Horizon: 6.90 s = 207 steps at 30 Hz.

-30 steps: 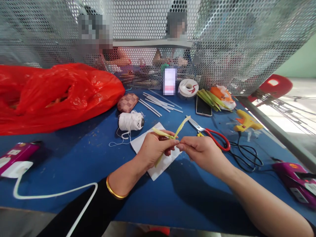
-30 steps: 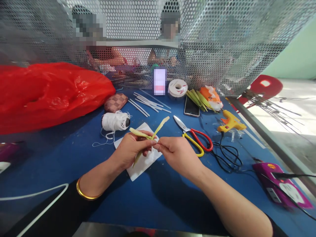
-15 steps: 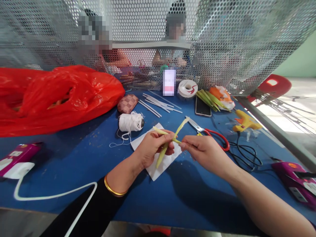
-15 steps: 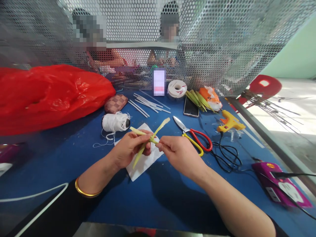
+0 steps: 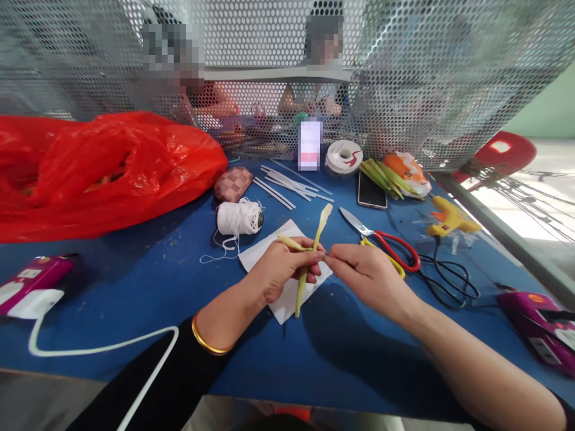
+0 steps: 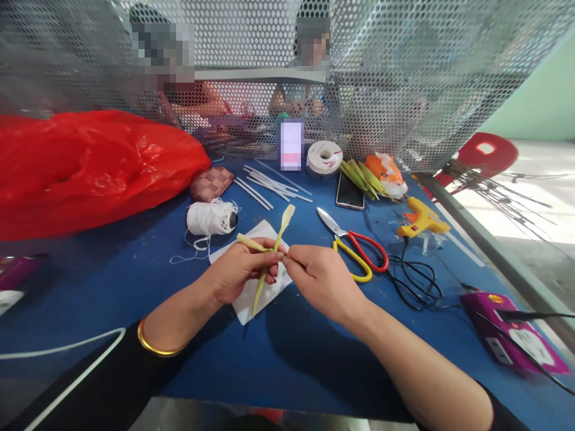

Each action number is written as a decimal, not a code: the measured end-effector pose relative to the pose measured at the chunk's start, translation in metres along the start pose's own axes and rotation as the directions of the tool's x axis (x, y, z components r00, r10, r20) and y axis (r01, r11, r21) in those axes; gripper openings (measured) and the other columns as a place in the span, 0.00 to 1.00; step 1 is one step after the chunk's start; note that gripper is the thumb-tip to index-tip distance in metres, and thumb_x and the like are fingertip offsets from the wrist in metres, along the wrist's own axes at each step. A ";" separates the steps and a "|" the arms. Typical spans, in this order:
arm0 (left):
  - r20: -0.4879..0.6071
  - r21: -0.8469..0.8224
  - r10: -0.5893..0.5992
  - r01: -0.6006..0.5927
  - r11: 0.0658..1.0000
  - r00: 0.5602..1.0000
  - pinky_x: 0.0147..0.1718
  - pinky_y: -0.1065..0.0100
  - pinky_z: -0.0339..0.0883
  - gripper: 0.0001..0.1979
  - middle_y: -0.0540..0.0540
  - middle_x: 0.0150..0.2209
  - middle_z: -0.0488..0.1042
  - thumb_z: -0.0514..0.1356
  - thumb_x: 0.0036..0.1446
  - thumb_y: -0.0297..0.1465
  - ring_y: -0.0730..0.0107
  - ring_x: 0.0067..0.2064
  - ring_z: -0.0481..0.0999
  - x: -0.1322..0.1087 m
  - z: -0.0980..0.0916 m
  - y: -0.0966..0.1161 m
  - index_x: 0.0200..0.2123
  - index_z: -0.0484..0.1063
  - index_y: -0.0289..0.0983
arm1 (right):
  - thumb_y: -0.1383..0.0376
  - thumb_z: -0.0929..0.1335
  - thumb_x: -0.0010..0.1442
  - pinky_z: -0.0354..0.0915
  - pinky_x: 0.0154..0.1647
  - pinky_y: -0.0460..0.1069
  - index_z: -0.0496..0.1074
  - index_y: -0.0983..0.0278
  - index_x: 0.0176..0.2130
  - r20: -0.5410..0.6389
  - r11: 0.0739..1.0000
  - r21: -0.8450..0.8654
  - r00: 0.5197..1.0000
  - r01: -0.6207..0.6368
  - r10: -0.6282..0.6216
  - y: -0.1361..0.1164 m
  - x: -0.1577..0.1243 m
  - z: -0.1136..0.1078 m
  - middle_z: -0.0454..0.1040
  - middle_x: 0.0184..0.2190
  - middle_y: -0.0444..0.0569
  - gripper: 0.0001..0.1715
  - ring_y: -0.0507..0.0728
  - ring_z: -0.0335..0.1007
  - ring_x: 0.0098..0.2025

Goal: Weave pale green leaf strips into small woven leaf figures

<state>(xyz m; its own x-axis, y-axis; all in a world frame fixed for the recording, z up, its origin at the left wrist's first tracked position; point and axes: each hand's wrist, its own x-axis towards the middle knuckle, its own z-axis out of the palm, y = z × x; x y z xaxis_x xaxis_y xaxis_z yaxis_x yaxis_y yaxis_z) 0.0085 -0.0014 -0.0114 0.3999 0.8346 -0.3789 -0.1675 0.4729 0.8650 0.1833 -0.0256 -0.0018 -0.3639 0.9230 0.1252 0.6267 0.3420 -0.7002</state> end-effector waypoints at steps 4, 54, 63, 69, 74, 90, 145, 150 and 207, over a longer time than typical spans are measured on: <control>0.039 -0.012 0.012 -0.012 1.000 0.999 0.21 0.75 0.63 0.07 0.52 0.16 0.69 0.67 0.46 0.27 0.78 0.19 0.67 -0.001 0.000 0.001 0.29 0.73 0.33 | 0.60 0.61 0.62 0.47 0.23 0.47 0.54 0.61 0.20 0.014 0.982 0.179 0.998 -0.061 0.060 0.000 0.001 0.000 0.51 0.18 0.39 0.21 0.49 0.48 0.22; 0.115 0.374 0.138 -0.171 0.912 0.984 0.23 0.70 0.60 0.15 0.55 0.15 0.61 0.64 0.52 0.41 0.75 0.19 0.62 0.001 0.007 -0.017 0.22 0.67 0.37 | 0.66 0.69 0.58 0.60 0.32 0.48 0.68 0.63 0.24 -0.291 0.949 0.299 0.957 0.104 -0.014 0.011 0.009 0.013 0.65 0.25 0.43 0.12 0.52 0.62 0.29; 0.123 0.374 0.057 -0.100 0.922 0.991 0.23 0.69 0.64 0.11 0.53 0.19 0.62 0.59 0.52 0.33 0.74 0.21 0.64 0.001 0.004 -0.018 0.20 0.63 0.37 | 0.67 0.73 0.55 0.66 0.34 0.49 0.78 0.61 0.32 -0.245 0.921 0.374 0.969 0.109 -0.015 0.016 0.010 0.020 0.74 0.30 0.45 0.01 0.53 0.71 0.31; 0.108 0.403 0.049 -0.088 0.911 0.993 0.22 0.70 0.63 0.12 0.55 0.17 0.61 0.59 0.52 0.35 0.76 0.19 0.62 0.001 0.006 -0.016 0.21 0.65 0.37 | 0.67 0.69 0.56 0.60 0.29 0.47 0.70 0.62 0.26 -0.251 0.946 0.321 0.967 0.044 0.040 0.011 0.009 0.018 0.69 0.24 0.41 0.07 0.51 0.63 0.27; 0.171 0.374 0.019 -0.083 0.924 0.985 0.22 0.70 0.63 0.11 0.56 0.16 0.60 0.60 0.52 0.35 0.77 0.19 0.61 -0.002 0.005 -0.014 0.21 0.67 0.37 | 0.65 0.66 0.57 0.55 0.24 0.46 0.65 0.62 0.27 -0.206 0.906 0.421 0.968 -0.042 0.141 0.011 0.004 0.022 0.62 0.20 0.38 0.08 0.49 0.54 0.22; 0.161 -0.076 -0.020 0.033 0.997 0.987 0.21 0.72 0.63 0.19 0.48 0.22 0.71 0.60 0.56 0.44 0.75 0.21 0.68 0.005 -0.003 -0.012 0.37 0.77 0.32 | 0.50 0.74 0.51 0.68 0.40 0.53 0.76 0.62 0.37 -0.057 0.736 0.671 0.983 -0.090 0.172 0.018 0.016 -0.008 0.75 0.29 0.46 0.20 0.57 0.72 0.35; -0.179 -0.268 0.122 -0.168 0.949 0.976 0.33 0.69 0.71 0.11 0.44 0.28 0.80 0.67 0.52 0.28 0.68 0.31 0.79 0.004 0.004 -0.008 0.41 0.78 0.32 | 0.48 0.58 0.67 0.58 0.27 0.48 0.66 0.61 0.25 0.015 0.918 0.377 0.992 -0.119 0.122 0.002 -0.004 0.042 0.66 0.19 0.43 0.27 0.52 0.60 0.22; -0.194 -0.275 0.078 -0.131 0.953 0.978 0.38 0.68 0.72 0.10 0.44 0.28 0.80 0.63 0.59 0.32 0.69 0.32 0.80 0.005 -0.002 -0.001 0.40 0.79 0.33 | 0.39 0.68 0.53 0.63 0.28 0.48 0.72 0.64 0.28 -0.087 0.584 0.783 0.893 -0.213 0.442 0.015 0.012 0.031 0.70 0.21 0.44 0.30 0.52 0.65 0.24; -0.117 -0.205 0.129 -0.152 0.967 0.985 0.30 0.71 0.70 0.11 0.44 0.26 0.81 0.66 0.55 0.30 0.70 0.25 0.79 0.006 -0.001 -0.010 0.41 0.76 0.32 | 0.64 0.72 0.56 0.65 0.54 0.59 0.71 0.60 0.49 -0.490 0.959 0.197 0.867 0.205 -0.084 0.032 0.015 0.013 0.76 0.46 0.51 0.20 0.62 0.71 0.52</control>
<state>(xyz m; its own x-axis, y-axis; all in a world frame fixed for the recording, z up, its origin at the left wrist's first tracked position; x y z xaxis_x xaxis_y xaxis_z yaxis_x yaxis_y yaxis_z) 0.0119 -0.0005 -0.0225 0.2664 0.9161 -0.2996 -0.4077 0.3888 0.8262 0.1887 -0.0026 -0.0321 -0.0307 0.8582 0.5124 0.3909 0.4821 -0.7841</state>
